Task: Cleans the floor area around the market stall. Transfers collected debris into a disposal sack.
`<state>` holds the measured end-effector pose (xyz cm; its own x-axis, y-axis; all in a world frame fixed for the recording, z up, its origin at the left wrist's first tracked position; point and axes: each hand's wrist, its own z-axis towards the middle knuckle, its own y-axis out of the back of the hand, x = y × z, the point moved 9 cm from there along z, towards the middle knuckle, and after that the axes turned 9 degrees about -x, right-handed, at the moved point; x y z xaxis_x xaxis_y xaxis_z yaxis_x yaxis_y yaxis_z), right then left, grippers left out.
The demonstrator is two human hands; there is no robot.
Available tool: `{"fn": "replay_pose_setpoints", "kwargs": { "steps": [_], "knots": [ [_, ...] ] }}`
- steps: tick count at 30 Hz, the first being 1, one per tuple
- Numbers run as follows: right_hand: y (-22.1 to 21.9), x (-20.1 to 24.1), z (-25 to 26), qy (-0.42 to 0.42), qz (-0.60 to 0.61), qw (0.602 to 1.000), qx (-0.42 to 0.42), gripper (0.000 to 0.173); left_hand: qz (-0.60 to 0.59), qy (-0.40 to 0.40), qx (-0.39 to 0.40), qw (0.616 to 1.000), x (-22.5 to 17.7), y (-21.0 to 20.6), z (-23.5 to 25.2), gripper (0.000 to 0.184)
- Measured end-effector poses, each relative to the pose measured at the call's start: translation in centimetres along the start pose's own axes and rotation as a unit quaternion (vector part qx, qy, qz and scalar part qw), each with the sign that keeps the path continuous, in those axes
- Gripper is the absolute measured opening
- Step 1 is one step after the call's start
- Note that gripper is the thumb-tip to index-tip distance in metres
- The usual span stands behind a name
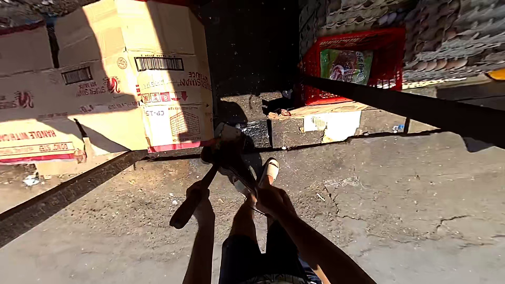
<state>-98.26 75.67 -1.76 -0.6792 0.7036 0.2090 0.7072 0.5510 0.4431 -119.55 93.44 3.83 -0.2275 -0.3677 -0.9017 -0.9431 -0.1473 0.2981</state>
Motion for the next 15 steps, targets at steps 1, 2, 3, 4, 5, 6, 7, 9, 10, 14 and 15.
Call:
{"fn": "replay_pose_setpoints", "kwargs": {
  "steps": [1,2,3,4,5,6,7,9,10,14,15],
  "knots": [
    [1.4,-1.6,-0.2,-0.006,-0.004,1.000,-0.020,0.083,-0.019,0.035,-0.015,0.999,0.1,-1.1,-0.9,0.026],
    [2.6,-3.1,-0.4,-0.011,-0.007,0.999,-0.035,0.079,-0.035,0.062,-0.032,0.997,0.2,-2.3,-1.8,0.026],
    [3.7,-4.4,-0.9,-0.017,-0.008,0.999,-0.030,0.075,-0.049,0.085,-0.048,0.994,0.1,-3.4,-2.8,0.025],
    [4.8,-5.7,-1.4,-0.030,0.000,0.999,-0.019,0.077,-0.062,0.105,-0.059,0.991,-0.2,-4.6,-3.8,0.026],
    [6.0,-6.8,-2.0,-0.040,0.007,0.999,-0.012,0.078,-0.077,0.120,-0.067,0.988,-0.7,-5.9,-4.6,0.026],
    [7.3,-7.8,-2.7,-0.045,0.018,0.999,-0.010,0.080,-0.087,0.128,-0.071,0.985,-1.4,-7.1,-5.3,0.026],
    [9.1,-8.7,-3.2,-0.043,0.029,0.999,-0.015,0.080,-0.096,0.131,-0.069,0.984,-2.2,-8.9,-5.8,0.026],
    [12.2,-10.4,-4.2,-0.032,0.062,0.997,-0.021,0.077,-0.100,0.123,-0.057,0.986,-4.1,-12.4,-6.3,0.025],
    [13.3,-11.4,-4.8,-0.030,0.086,0.996,-0.018,0.078,-0.093,0.111,-0.047,0.988,-4.9,-14.0,-6.3,0.024],
    [18.4,-15.0,-6.4,-0.024,0.204,0.978,-0.022,0.068,-0.038,0.034,-0.003,0.999,-6.9,-20.1,-4.5,0.028],
    [20.0,-15.6,-6.3,-0.024,0.234,0.972,-0.030,0.062,-0.017,-0.003,0.006,1.000,-7.5,-21.4,-3.6,0.029]
  ]
}}
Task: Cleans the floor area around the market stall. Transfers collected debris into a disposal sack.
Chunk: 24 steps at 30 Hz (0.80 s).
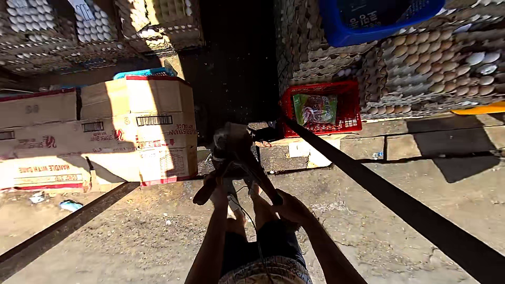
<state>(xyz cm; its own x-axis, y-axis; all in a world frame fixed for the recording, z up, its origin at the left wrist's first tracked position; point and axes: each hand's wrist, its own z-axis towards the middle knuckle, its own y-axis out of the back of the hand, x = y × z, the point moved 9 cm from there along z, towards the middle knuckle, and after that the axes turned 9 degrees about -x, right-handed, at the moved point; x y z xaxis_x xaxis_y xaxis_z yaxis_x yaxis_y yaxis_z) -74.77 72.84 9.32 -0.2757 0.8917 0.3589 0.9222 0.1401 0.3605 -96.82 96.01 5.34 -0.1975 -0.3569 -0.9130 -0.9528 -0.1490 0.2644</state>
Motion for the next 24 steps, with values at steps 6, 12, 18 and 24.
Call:
{"fn": "replay_pose_setpoints", "kwargs": {
  "steps": [6,12,18,24],
  "knots": [
    [8.5,1.3,4.8,-0.028,0.082,0.995,-0.056,0.053,0.038,-0.147,0.103,0.983,-2.4,-5.9,2.1,0.023],
    [14.3,5.5,11.8,-0.012,0.052,0.994,-0.097,0.039,0.150,-0.180,0.129,0.963,0.5,-7.3,2.8,0.021],
    [16.5,4.5,23.9,-0.049,-0.013,0.992,-0.119,0.045,0.144,-0.117,0.124,0.975,1.4,-7.6,2.4,0.018],
    [9.5,6.0,30.1,-0.012,-0.052,0.996,-0.078,0.048,0.213,-0.071,0.142,0.964,3.9,-8.4,3.4,0.018]
  ]
}}
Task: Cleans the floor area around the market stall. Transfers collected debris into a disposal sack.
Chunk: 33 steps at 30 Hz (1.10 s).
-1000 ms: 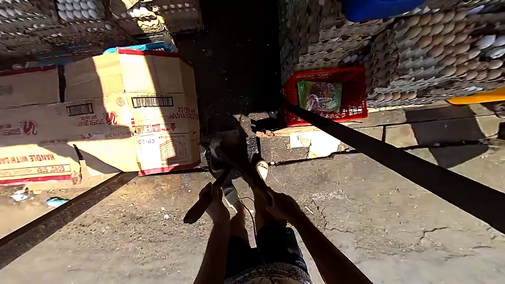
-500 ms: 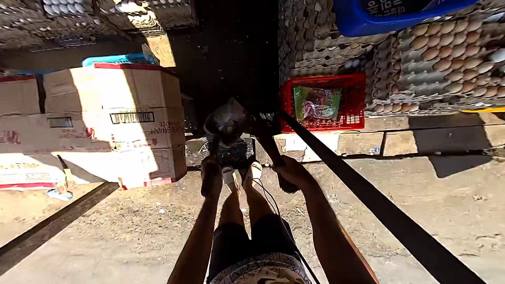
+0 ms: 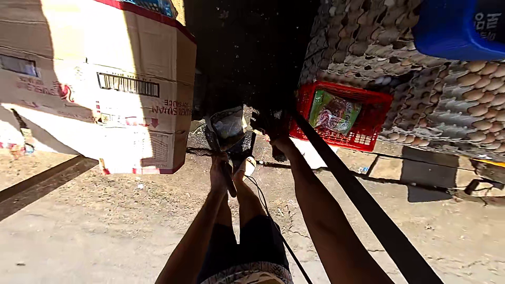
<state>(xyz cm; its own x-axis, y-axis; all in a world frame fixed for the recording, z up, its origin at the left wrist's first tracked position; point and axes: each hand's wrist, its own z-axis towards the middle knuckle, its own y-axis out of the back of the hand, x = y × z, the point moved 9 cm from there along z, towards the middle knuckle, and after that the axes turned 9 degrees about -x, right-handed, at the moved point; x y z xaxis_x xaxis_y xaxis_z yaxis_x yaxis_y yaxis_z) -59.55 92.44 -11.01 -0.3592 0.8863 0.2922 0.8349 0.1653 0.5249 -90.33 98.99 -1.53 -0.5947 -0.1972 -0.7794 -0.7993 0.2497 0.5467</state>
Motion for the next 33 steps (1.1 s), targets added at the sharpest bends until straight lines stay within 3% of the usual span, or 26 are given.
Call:
{"fn": "replay_pose_setpoints", "kwargs": {
  "steps": [3,7,12,16,19,21,25,29,32,33],
  "knots": [
    [-0.8,0.1,-3.5,-0.012,0.047,0.999,0.024,0.038,0.054,-0.014,-0.002,0.998,1.3,-0.4,0.6,0.021],
    [3.1,-1.3,-7.7,-0.032,0.111,0.993,0.005,0.038,0.073,-0.017,-0.031,0.997,1.2,-0.1,2.3,0.022],
    [4.9,-5.1,-3.2,-0.102,0.077,0.990,-0.066,0.040,0.080,0.032,0.019,0.996,0.4,-1.4,3.0,0.028],
    [1.2,-4.1,0.7,-0.109,0.084,0.990,-0.016,0.047,0.087,0.007,0.041,0.995,-1.2,-2.8,3.4,0.024],
    [1.1,-1.8,-1.3,-0.053,0.057,0.996,0.033,0.045,0.049,-0.005,0.032,0.998,-0.9,-2.6,4.0,0.024],
    [2.2,-1.7,-4.7,-0.045,0.100,0.992,0.056,0.037,0.050,-0.007,0.033,0.998,-0.4,-1.8,4.1,0.028],
    [4.9,-3.4,-6.3,-0.089,0.197,0.976,-0.015,0.036,0.061,-0.004,0.030,0.998,0.1,-1.8,4.4,0.024],
    [1.2,-1.8,-1.4,-0.127,0.204,0.969,-0.056,0.041,0.049,0.014,0.016,0.999,0.0,-1.9,4.6,0.024],
    [-4.8,4.0,-1.1,-0.083,0.113,0.990,0.031,0.054,0.028,0.033,0.018,0.999,0.0,-1.9,4.9,0.030],
    [-7.2,6.0,-2.1,-0.060,0.068,0.994,0.063,0.050,0.013,0.045,0.019,0.999,0.3,-1.6,4.9,0.034]
  ]
}}
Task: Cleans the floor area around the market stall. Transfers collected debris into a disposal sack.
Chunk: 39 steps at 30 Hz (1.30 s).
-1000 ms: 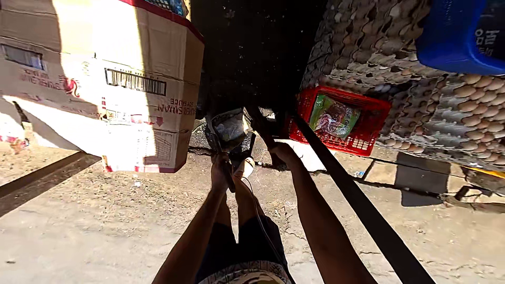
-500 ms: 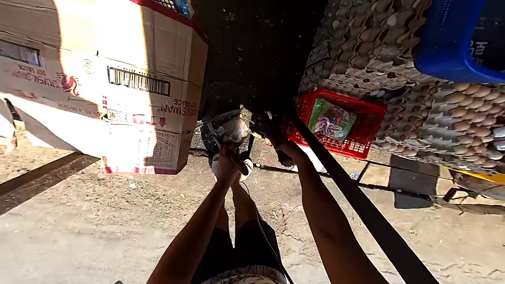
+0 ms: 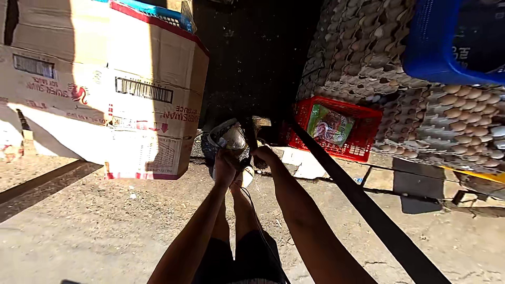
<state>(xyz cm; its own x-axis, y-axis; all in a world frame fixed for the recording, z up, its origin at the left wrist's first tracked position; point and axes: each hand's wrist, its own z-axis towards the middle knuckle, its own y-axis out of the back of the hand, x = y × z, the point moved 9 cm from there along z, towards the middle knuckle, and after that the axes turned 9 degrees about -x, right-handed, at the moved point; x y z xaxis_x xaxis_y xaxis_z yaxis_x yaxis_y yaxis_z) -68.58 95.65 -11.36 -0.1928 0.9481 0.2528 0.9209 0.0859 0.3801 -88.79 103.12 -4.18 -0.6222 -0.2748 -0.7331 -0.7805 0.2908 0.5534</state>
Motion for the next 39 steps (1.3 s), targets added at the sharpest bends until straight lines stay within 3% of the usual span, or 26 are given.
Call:
{"fn": "replay_pose_setpoints", "kwargs": {
  "steps": [3,7,11,16,19,22,27,34,37,39],
  "knots": [
    [-7.2,1.8,-2.4,0.091,-0.100,0.989,0.060,0.043,-0.015,0.020,-0.021,0.999,0.1,1.1,0.1,0.037],
    [-8.1,0.4,-9.1,0.092,-0.167,0.979,0.072,0.052,0.028,0.093,-0.071,0.993,-0.4,4.1,0.0,0.034],
    [-3.1,-3.1,-14.9,0.086,-0.106,0.990,0.040,0.051,-0.054,0.067,-0.124,0.988,-3.5,6.6,-1.8,0.032],
    [5.8,-4.7,-24.3,0.085,-0.083,0.993,0.003,0.053,-0.168,0.059,-0.159,0.971,-10.7,8.0,-4.0,0.033],
    [10.3,-5.2,-28.8,0.104,-0.081,0.991,-0.021,0.054,-0.209,0.069,-0.167,0.961,-14.8,8.0,-3.2,0.035],
    [14.5,-5.8,-31.7,0.131,-0.002,0.990,-0.044,0.053,-0.246,0.063,-0.163,0.953,-19.7,7.1,-0.5,0.038],
    [18.6,-3.9,-31.4,0.108,0.267,0.957,-0.024,0.044,-0.255,0.043,-0.157,0.953,-27.1,5.6,6.7,0.035],
    [24.9,6.1,-23.8,0.081,0.415,0.905,-0.048,0.048,-0.206,-0.007,-0.035,0.978,-37.8,3.3,21.3,0.035],
    [28.1,11.2,-21.6,0.067,0.503,0.861,-0.039,0.047,-0.226,0.000,-0.015,0.974,-42.7,3.0,27.5,0.031],
    [30.6,13.8,-21.2,0.075,0.495,0.864,-0.064,0.045,-0.246,-0.007,0.001,0.969,-46.4,2.5,30.6,0.033]
  ]
}}
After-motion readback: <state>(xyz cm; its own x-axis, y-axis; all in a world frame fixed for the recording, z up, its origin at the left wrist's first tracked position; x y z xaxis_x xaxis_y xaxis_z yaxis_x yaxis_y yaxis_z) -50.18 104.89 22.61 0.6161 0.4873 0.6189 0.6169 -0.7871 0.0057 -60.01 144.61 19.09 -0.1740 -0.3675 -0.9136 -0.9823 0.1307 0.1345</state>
